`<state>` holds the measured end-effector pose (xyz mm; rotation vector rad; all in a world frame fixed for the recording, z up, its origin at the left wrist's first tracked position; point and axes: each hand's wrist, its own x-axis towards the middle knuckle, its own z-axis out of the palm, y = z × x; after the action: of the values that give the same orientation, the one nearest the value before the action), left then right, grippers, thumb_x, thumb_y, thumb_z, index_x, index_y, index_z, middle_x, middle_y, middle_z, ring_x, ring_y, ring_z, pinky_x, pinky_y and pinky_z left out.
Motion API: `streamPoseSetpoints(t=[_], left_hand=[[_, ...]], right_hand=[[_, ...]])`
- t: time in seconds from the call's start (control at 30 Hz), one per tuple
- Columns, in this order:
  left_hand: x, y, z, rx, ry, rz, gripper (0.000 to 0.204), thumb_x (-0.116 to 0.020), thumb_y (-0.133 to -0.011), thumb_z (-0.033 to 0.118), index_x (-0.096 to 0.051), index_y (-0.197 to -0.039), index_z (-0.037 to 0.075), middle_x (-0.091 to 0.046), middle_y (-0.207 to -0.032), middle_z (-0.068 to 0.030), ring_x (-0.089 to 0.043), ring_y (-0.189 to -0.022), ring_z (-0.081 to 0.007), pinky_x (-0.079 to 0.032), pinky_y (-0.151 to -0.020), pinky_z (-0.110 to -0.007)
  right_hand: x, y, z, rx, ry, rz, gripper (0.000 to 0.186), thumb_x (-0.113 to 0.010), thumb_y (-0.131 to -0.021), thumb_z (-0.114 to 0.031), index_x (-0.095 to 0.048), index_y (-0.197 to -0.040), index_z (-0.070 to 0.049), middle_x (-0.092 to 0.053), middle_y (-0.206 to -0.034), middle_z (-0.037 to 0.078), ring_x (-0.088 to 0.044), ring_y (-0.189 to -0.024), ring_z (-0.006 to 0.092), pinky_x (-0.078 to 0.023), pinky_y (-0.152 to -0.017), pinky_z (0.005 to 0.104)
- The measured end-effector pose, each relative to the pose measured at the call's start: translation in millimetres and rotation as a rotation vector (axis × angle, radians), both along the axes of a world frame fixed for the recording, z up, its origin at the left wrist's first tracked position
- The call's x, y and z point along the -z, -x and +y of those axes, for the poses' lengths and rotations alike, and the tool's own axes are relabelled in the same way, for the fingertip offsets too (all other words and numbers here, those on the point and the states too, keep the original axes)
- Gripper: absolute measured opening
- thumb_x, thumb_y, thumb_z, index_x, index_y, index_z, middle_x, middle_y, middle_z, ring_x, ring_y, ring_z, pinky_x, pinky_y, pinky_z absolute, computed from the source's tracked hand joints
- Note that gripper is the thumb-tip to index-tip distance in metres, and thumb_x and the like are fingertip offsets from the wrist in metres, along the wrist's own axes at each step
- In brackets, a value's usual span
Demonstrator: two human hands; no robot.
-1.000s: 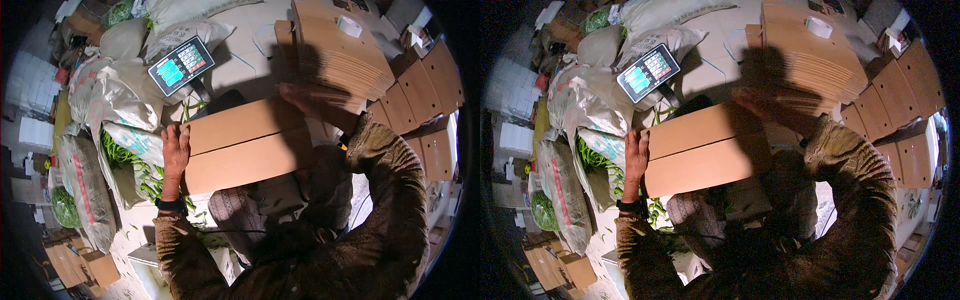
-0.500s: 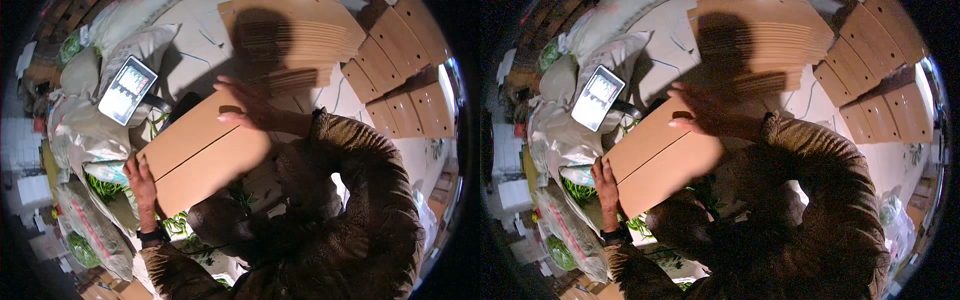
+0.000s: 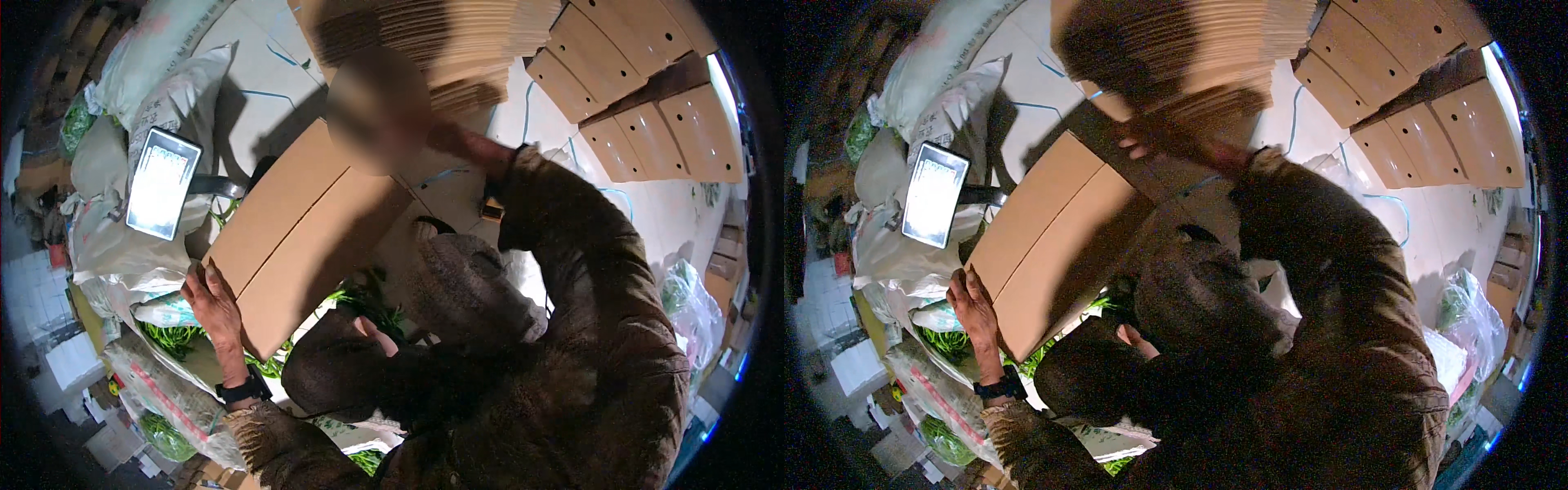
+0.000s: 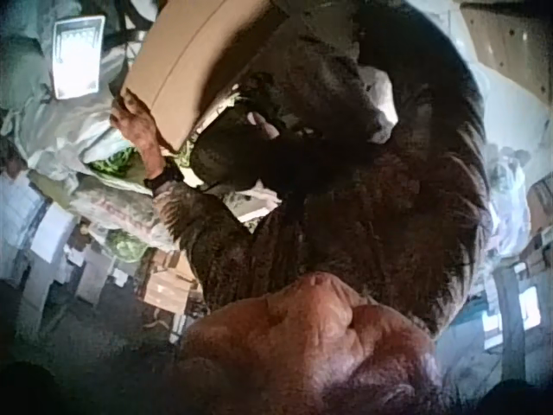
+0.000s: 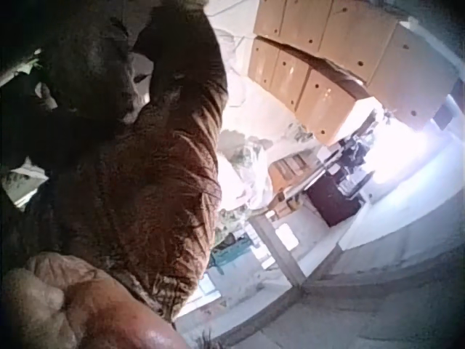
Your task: Packing green peppers into cardboard boxes using bubble wrap and a scale.
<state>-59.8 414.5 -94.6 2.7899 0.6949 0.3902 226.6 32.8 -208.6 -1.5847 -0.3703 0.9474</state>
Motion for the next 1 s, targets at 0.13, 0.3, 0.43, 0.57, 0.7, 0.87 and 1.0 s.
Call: streamPoseSetpoints(t=[0.13, 0.3, 0.43, 0.57, 0.7, 0.87, 1.0], left_hand=[[-9.4, -11.0, -13.3, 0.006, -0.006, 0.121, 0.048, -0.042, -0.101, 0.038, -0.046, -0.129, -0.001, -0.05, -0.124, -0.0255, -0.045, -0.115, -0.0419, -0.036, -0.098, -0.047], [-13.0, -1.9, -4.1, 0.001, -0.008, 0.104, 0.047, -0.042, -0.101, 0.036, -0.047, -0.128, -0.002, -0.052, -0.122, -0.0244, -0.046, -0.114, -0.0395, -0.036, -0.099, -0.045], [-6.6, -14.7, -23.3, -0.043, -0.003, 0.088, 0.048, -0.042, -0.101, 0.036, -0.047, -0.129, -0.003, -0.054, -0.118, -0.0237, -0.048, -0.112, -0.0381, -0.038, -0.098, -0.044], [-7.4, 21.3, -8.0, -0.152, -0.069, 0.131, 0.05, -0.04, -0.102, 0.037, -0.046, -0.132, -0.001, -0.052, -0.126, -0.0237, -0.048, -0.116, -0.04, -0.039, -0.099, -0.044], [36.0, 113.8, 36.9, -0.284, -0.048, 0.318, 0.052, -0.036, -0.102, 0.041, -0.044, -0.139, 0.006, -0.044, -0.142, -0.0191, -0.044, -0.124, -0.0406, -0.037, -0.102, -0.045], [64.9, 54.6, 30.7, -0.439, -0.061, 0.265, 0.056, -0.036, -0.1, 0.047, -0.04, -0.142, 0.012, -0.049, -0.132, -0.0214, -0.049, -0.119, -0.04, -0.043, -0.096, -0.048], [73.1, 68.0, 35.7, -0.385, -0.126, 0.223, 0.059, -0.032, -0.099, 0.053, -0.04, -0.141, 0.012, -0.046, -0.134, -0.0219, -0.051, -0.116, -0.0412, -0.046, -0.09, -0.05]], right_hand=[[70.2, -0.5, -119.4, -0.161, 0.634, -0.648, 0.033, -0.058, -0.095, -0.032, -0.059, -0.121, -0.011, -0.066, -0.115, 0.006, -0.066, -0.098, 0.0216, -0.055, -0.083, 0.0354], [90.2, 46.0, -119.6, -0.107, 0.41, -0.149, 0.036, -0.057, -0.097, -0.03, -0.055, -0.127, -0.011, -0.063, -0.12, 0.006, -0.062, -0.106, 0.0203, -0.053, -0.09, 0.0363], [108.3, 50.9, -15.5, -0.001, -0.259, -0.206, 0.05, -0.046, -0.1, -0.037, -0.041, -0.14, -0.008, -0.051, -0.136, 0.009, -0.051, -0.121, 0.0189, -0.042, -0.103, 0.0391], [41.3, 66.4, 119.5, -0.081, -0.524, -0.073, 0.054, -0.041, -0.101, -0.041, -0.038, -0.143, -0.006, -0.047, -0.14, 0.011, -0.047, -0.125, 0.0192, -0.039, -0.105, 0.039], [-4.0, 89.8, 163.4, -0.151, -0.505, -0.093, 0.056, -0.038, -0.101, -0.044, -0.038, -0.142, -0.005, -0.049, -0.136, 0.013, -0.049, -0.123, 0.0204, -0.039, -0.104, 0.0386], [-1.1, 99.4, 156.1, -0.033, -0.276, 0.346, 0.058, -0.037, -0.101, -0.046, -0.038, -0.14, -0.004, -0.049, -0.135, 0.013, -0.048, -0.122, 0.0199, -0.04, -0.102, 0.0373], [-15.9, 107.9, 153.7, -0.051, -0.196, 0.193, 0.061, -0.043, -0.099, -0.046, -0.034, -0.143, -0.004, -0.046, -0.139, 0.014, -0.044, -0.127, 0.0218, -0.036, -0.105, 0.039]])
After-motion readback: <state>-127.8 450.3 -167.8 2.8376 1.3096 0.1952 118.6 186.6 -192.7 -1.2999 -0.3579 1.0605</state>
